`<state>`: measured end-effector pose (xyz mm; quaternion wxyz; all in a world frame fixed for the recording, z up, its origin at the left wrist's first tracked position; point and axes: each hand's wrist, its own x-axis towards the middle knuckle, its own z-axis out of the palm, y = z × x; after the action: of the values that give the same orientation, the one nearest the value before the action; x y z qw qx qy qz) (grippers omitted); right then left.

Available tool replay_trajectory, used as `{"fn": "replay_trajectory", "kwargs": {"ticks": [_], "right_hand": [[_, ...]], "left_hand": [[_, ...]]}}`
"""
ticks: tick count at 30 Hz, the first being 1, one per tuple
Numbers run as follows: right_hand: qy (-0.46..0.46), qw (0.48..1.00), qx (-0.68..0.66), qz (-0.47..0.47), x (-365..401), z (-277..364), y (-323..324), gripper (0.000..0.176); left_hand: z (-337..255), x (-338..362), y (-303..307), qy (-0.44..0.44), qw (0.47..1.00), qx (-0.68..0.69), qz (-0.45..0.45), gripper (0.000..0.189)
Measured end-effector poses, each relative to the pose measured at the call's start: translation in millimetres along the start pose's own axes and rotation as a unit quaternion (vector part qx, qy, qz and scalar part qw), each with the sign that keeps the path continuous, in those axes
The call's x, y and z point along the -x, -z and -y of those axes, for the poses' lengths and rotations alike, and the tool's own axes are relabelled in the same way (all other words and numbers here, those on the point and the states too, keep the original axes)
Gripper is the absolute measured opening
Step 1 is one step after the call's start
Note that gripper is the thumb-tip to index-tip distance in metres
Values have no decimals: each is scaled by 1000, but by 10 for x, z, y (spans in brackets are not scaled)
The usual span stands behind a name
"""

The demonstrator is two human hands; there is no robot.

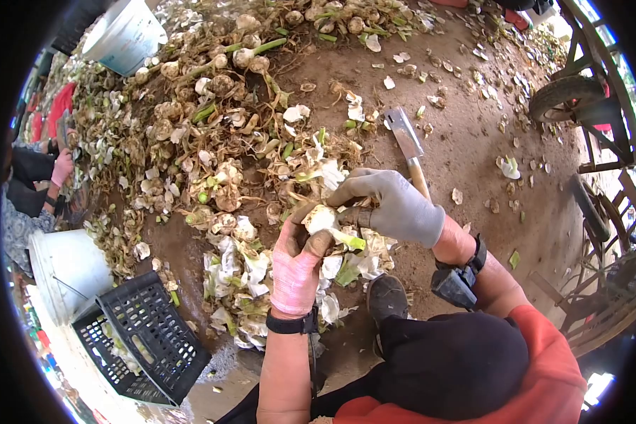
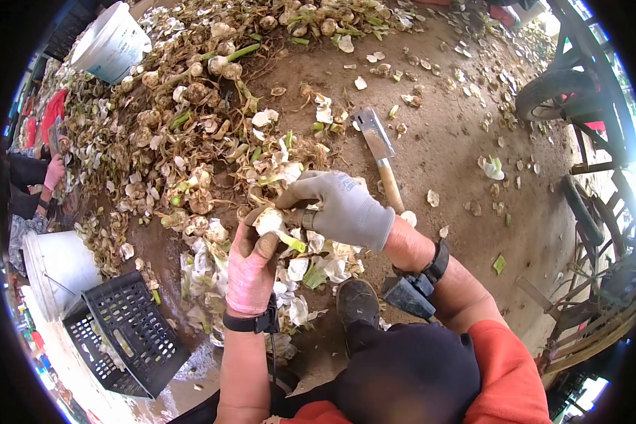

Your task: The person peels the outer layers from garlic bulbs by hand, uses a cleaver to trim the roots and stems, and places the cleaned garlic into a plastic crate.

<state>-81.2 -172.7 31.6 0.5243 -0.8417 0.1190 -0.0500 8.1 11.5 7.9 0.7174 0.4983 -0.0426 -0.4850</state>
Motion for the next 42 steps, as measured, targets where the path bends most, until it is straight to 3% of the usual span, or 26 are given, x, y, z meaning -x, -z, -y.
{"fn": "replay_trajectory", "kwargs": {"ticks": [1,8,11,13,16,18,19,22,24,26,28,30,32,34,36,38,41,42], "right_hand": [[-3,1000,2,-22,9,41,-40,20],[11,997,64,-29,41,159,-82,12],[16,988,151,-13,31,225,-133,9],[34,977,204,-58,22,195,-205,10],[41,992,113,-51,2,214,-175,10],[21,993,103,-45,-30,187,-198,8],[8,991,124,-44,-69,116,-216,10],[-49,987,154,-20,-181,-200,-298,10],[-127,952,278,-1,-242,-500,-376,9],[-130,962,241,-14,-111,-566,-378,12],[-16,977,183,-111,-50,-528,-350,22],[-48,981,163,-94,-29,-413,-269,29],[-85,992,-64,-61,-60,-211,-153,25],[-43,997,-49,-33,-93,-30,-82,24],[55,998,-32,-19,-104,94,-134,22],[1,998,-60,37,-106,186,-124,19],[-162,977,140,20,-175,-344,-248,17],[-146,970,193,-33,-113,-572,-263,19]], "left_hand": [[-5,9,10,0,1000,0,0,61],[-3,84,-37,11,998,56,-21,56],[-6,95,-47,25,993,106,-39,53],[-24,76,-56,31,990,128,-47,53],[-45,42,-14,28,990,137,-23,50],[-31,14,104,79,983,156,46,50],[-39,44,-1,114,979,167,-33,45],[2,27,136,162,958,236,32,42],[10,60,158,197,943,268,-7,45],[-91,107,144,154,964,212,41,48],[-109,88,136,128,972,187,67,53],[-81,69,149,68,987,144,34,53],[-58,44,131,57,990,129,-1,52],[-89,35,93,38,996,-78,-24,53],[-127,23,45,63,992,-103,-28,48],[-111,13,37,38,967,-251,-24,44],[-117,89,-2,30,984,-176,-8,42],[-157,93,-12,23,993,-114,-6,43]]}}
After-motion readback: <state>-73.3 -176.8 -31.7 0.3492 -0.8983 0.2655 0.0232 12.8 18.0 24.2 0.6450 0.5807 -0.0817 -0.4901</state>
